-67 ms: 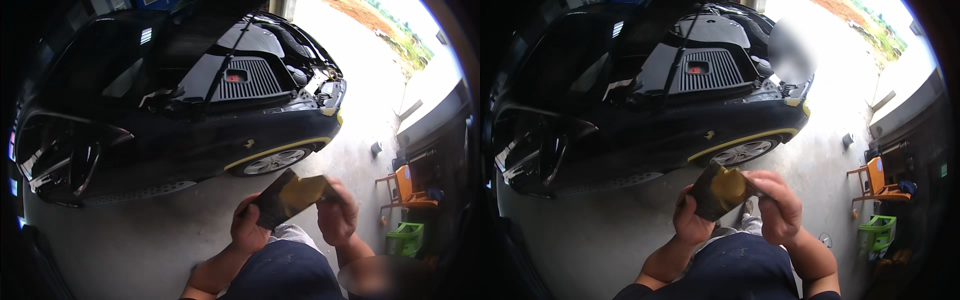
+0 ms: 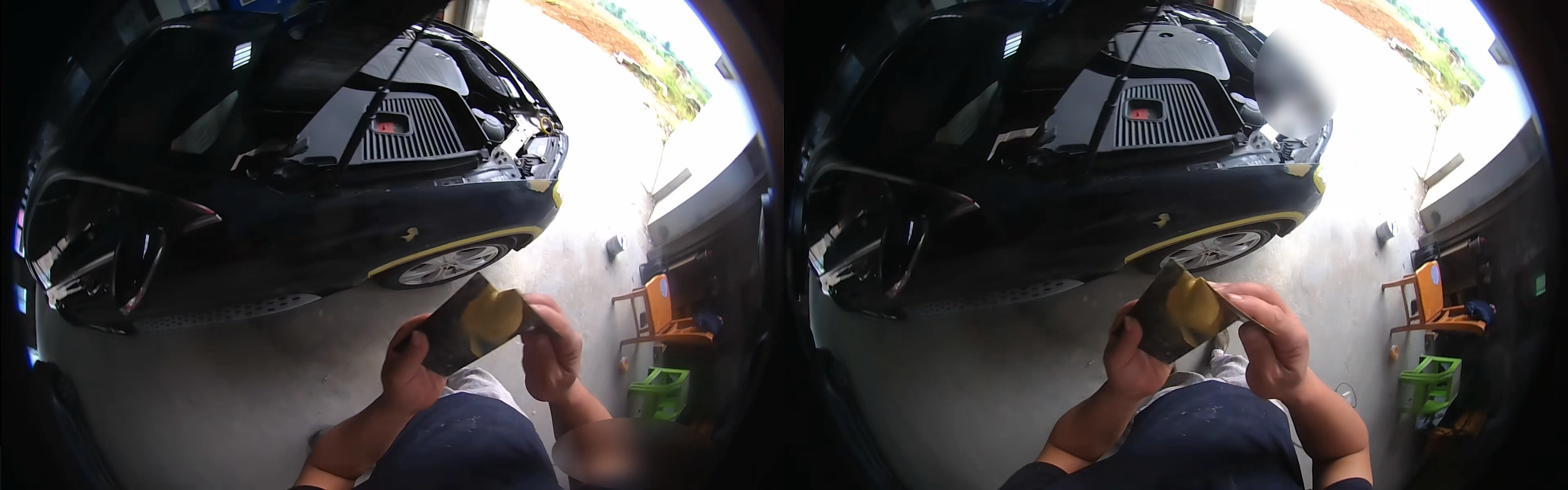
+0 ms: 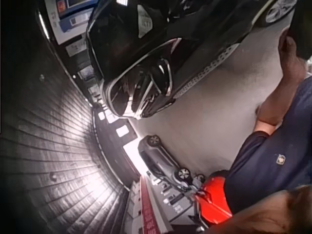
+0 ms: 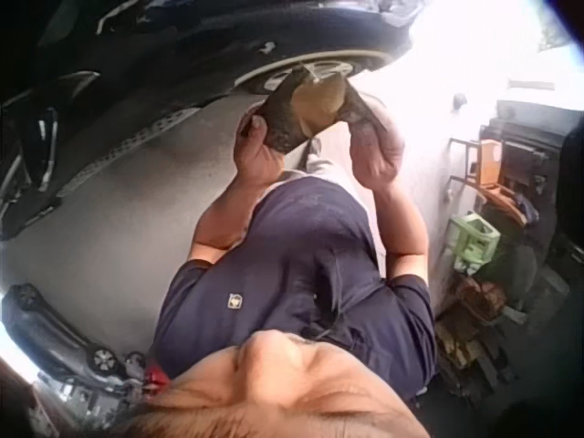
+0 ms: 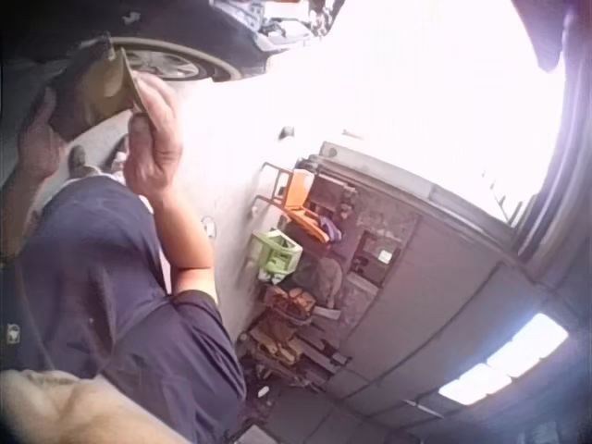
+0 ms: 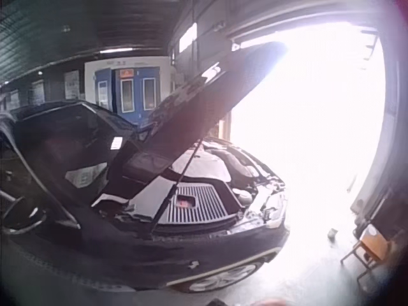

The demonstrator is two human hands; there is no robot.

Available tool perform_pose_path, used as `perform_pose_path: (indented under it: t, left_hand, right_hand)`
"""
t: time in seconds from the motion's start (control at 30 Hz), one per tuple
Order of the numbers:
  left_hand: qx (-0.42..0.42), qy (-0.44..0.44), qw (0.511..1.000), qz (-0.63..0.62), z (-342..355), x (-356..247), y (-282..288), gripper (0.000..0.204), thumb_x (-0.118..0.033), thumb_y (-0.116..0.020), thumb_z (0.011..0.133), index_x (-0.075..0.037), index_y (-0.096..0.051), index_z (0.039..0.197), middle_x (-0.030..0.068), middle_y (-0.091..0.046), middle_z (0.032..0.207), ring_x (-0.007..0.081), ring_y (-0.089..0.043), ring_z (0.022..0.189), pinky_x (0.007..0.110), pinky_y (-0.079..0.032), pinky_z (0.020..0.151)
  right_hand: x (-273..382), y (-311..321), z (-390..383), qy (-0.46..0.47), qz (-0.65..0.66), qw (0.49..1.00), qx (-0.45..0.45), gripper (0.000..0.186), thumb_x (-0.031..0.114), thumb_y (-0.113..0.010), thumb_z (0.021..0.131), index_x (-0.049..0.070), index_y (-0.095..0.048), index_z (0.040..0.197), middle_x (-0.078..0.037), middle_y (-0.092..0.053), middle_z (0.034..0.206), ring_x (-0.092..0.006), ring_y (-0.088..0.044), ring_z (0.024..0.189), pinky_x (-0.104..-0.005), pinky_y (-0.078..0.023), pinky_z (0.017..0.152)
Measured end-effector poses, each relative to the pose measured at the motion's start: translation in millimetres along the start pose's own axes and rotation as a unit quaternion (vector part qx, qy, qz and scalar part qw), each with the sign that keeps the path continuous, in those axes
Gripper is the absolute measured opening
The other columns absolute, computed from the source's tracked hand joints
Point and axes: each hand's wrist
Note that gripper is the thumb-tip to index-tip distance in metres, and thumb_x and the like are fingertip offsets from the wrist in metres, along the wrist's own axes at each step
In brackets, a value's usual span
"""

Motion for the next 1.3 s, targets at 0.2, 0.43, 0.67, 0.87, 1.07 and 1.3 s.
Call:
perform_pose_path:
  t: [0.2, 0.43, 0.67, 0.87, 1.07, 1.3]
  left_hand:
    - [0.031, -0.143, 0.912, 0.383, -3.7, -1.6, 3.1, 0.03, -0.007, -0.049, 0.097, 0.002, -0.054, 0.126, 0.0184, -0.057, 0.127, 0.0321, -0.057, 0.117, 0.041, -0.048, 0.098]
    - [0.147, -0.274, 0.776, 0.549, 9.5, 20.7, -52.4, 0.036, 0.003, -0.051, 0.09, 0.005, -0.054, 0.126, 0.0239, -0.056, 0.126, 0.0363, -0.058, 0.114, 0.04, -0.049, 0.094]
    - [0.079, -0.108, 0.936, 0.326, 2.7, 3.3, -33.9, 0.028, -0.007, -0.051, 0.097, 0.002, -0.058, 0.122, 0.017, -0.064, 0.118, 0.0231, -0.062, 0.11, 0.033, -0.047, 0.095]
    - [-0.031, 0.085, 0.995, 0.042, -11.4, 19.1, -7.2, 0.033, -0.019, -0.047, 0.101, -0.001, -0.052, 0.127, 0.0152, -0.059, 0.125, 0.0253, -0.058, 0.114, 0.038, -0.045, 0.1]
    - [-0.015, -0.101, 0.97, 0.222, -2.1, -3.9, -6.4, 0.033, -0.016, -0.049, 0.099, 0.004, -0.053, 0.125, 0.0179, -0.059, 0.126, 0.0281, -0.058, 0.116, 0.038, -0.043, 0.101]
    - [0.074, -0.278, 0.769, 0.571, 4.8, 3.9, -24.3, 0.033, -0.007, -0.043, 0.096, 0.008, -0.054, 0.124, 0.0195, -0.06, 0.121, 0.0253, -0.058, 0.112, 0.035, -0.043, 0.098]
  right_hand:
    - [5.1, 47.6, -38.6, -0.053, -0.218, 0.97, -0.095, 0.031, 0.0, -0.039, 0.096, -0.004, -0.054, 0.123, -0.019, -0.057, 0.122, -0.0264, -0.056, 0.112, -0.0384, -0.044, 0.096]
    - [5.5, -2.2, -46.2, 0.046, -0.307, 0.949, -0.048, 0.034, 0.002, -0.041, 0.093, -0.005, -0.051, 0.125, -0.028, -0.055, 0.121, -0.0396, -0.056, 0.112, -0.0462, -0.045, 0.096]
    - [9.3, 32.3, -57.4, -0.029, 0.153, 0.961, -0.228, 0.04, 0.02, -0.046, 0.097, 0.002, -0.044, 0.133, -0.016, -0.049, 0.134, -0.0299, -0.046, 0.124, -0.0459, -0.033, 0.106]
    - [22.8, 16.4, -43.6, 0.003, 0.1, 0.988, -0.117, 0.039, 0.002, -0.047, 0.093, -0.001, -0.047, 0.133, -0.018, -0.051, 0.133, -0.0299, -0.053, 0.118, -0.0418, -0.042, 0.099]
    - [20.2, 19.1, -31.3, -0.107, -0.163, 0.975, -0.104, 0.033, -0.011, -0.049, 0.087, -0.002, -0.06, 0.117, -0.019, -0.061, 0.115, -0.0281, -0.06, 0.107, -0.0326, -0.047, 0.091]
    - [7.5, -29.8, -26.1, 0.015, -0.201, 0.977, -0.075, 0.045, -0.013, -0.055, 0.082, 0.001, -0.058, 0.125, -0.02, -0.059, 0.121, -0.0335, -0.06, 0.109, -0.0366, -0.048, 0.093]
Point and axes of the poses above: each hand's wrist, its own z-axis towards the middle knuckle, its own y-axis out of the back of the hand, x = y × z
